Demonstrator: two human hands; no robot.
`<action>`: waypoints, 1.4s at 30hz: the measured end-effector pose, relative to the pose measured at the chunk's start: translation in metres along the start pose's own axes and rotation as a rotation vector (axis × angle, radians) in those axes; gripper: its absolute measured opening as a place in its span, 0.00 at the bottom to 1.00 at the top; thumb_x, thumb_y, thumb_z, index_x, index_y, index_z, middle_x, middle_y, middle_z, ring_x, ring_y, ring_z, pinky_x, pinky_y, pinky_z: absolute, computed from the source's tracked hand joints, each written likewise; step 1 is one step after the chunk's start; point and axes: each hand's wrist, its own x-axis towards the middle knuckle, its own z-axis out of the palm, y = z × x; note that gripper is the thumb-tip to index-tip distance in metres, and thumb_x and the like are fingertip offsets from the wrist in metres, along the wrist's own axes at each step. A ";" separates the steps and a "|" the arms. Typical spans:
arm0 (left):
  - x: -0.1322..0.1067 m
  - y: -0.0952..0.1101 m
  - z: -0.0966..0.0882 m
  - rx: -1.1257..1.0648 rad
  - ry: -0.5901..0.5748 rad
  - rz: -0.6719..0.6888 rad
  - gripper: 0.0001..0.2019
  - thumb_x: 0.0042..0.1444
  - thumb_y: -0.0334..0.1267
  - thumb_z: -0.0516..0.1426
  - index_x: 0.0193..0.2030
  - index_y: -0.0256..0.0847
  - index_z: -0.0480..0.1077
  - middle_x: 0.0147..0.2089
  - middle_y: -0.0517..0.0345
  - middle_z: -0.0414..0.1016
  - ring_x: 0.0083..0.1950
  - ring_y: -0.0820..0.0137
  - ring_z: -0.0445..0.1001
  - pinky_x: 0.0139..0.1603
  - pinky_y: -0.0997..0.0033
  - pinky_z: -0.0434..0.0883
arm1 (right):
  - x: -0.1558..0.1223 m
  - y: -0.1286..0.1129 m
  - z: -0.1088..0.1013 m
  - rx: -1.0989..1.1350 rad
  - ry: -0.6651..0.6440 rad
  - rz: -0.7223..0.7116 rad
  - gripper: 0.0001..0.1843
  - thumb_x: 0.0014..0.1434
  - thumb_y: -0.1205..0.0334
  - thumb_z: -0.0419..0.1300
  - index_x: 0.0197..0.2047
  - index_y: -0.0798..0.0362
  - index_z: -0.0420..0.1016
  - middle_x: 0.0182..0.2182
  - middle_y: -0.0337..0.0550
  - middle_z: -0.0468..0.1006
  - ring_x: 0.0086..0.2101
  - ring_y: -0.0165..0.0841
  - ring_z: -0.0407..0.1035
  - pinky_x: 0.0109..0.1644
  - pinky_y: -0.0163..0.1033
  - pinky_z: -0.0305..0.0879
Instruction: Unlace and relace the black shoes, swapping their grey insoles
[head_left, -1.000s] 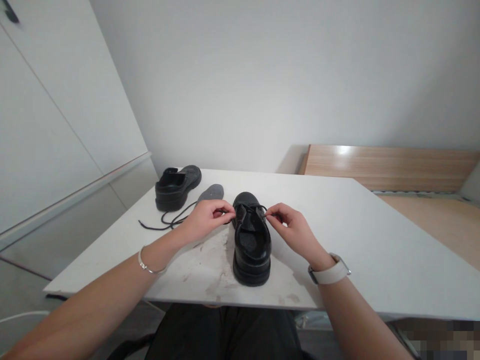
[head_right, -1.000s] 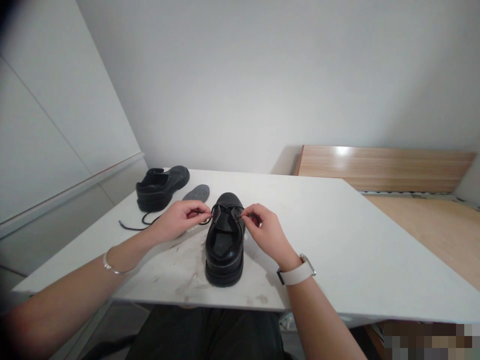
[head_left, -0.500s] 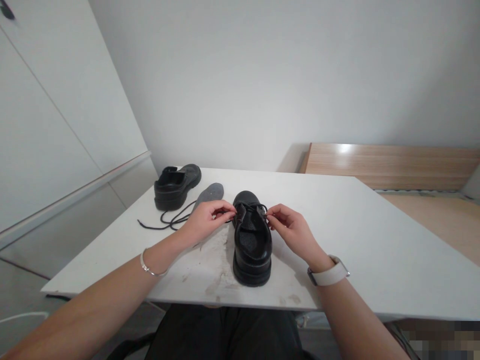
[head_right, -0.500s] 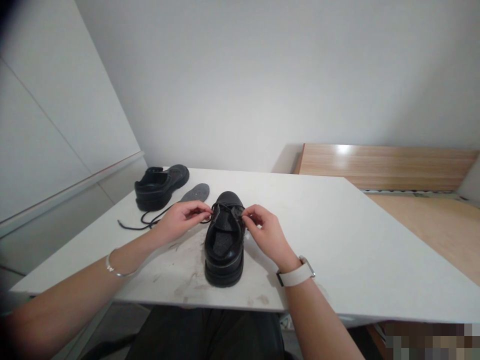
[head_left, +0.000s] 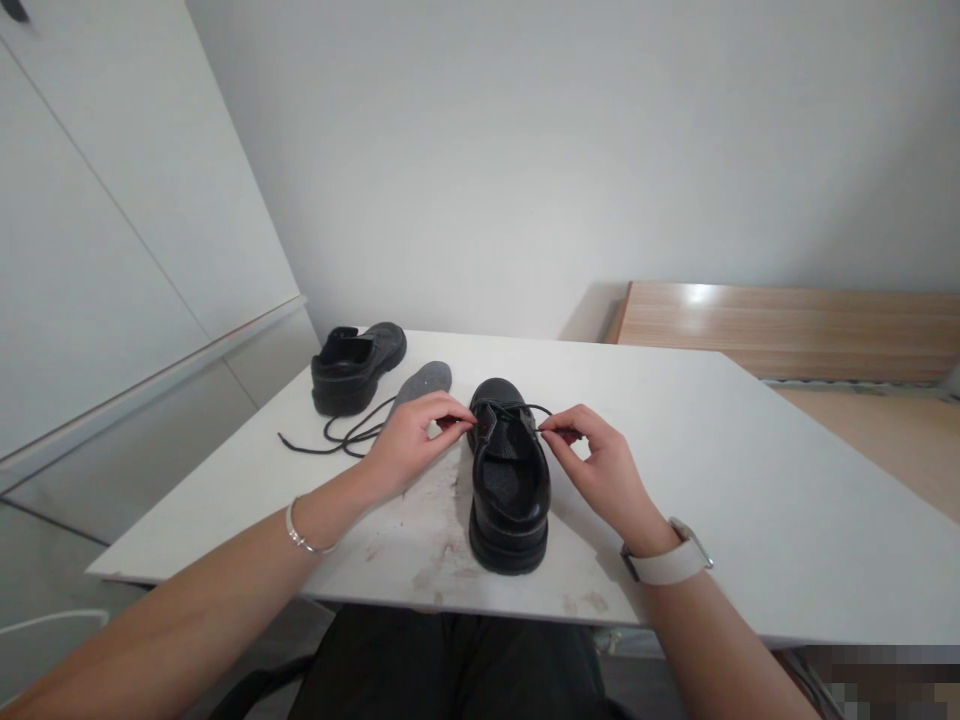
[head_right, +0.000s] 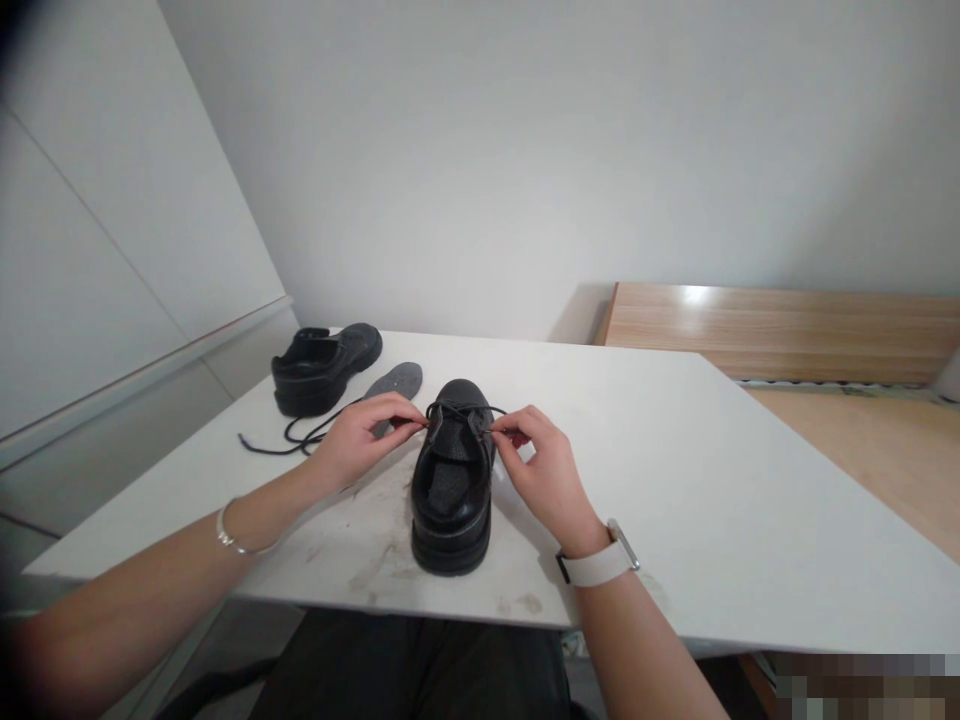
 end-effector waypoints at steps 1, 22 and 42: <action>0.000 0.001 0.000 -0.005 0.008 -0.001 0.07 0.63 0.36 0.57 0.40 0.40 0.79 0.40 0.51 0.79 0.43 0.65 0.76 0.45 0.67 0.70 | 0.000 0.000 0.000 0.000 0.004 -0.002 0.06 0.64 0.61 0.60 0.37 0.51 0.76 0.34 0.44 0.76 0.35 0.35 0.69 0.41 0.42 0.68; 0.001 0.004 0.004 0.121 0.082 0.158 0.06 0.63 0.31 0.58 0.41 0.38 0.78 0.39 0.53 0.78 0.41 0.68 0.76 0.44 0.69 0.72 | 0.010 -0.005 0.006 -0.198 0.019 -0.159 0.07 0.66 0.69 0.56 0.39 0.53 0.76 0.36 0.45 0.74 0.39 0.37 0.69 0.44 0.44 0.66; 0.007 0.000 0.009 0.308 0.188 0.233 0.06 0.63 0.33 0.59 0.40 0.39 0.79 0.40 0.53 0.76 0.43 0.66 0.73 0.45 0.64 0.72 | 0.008 -0.003 0.013 -0.285 0.102 -0.235 0.08 0.65 0.71 0.58 0.40 0.54 0.80 0.36 0.45 0.72 0.37 0.34 0.69 0.41 0.40 0.68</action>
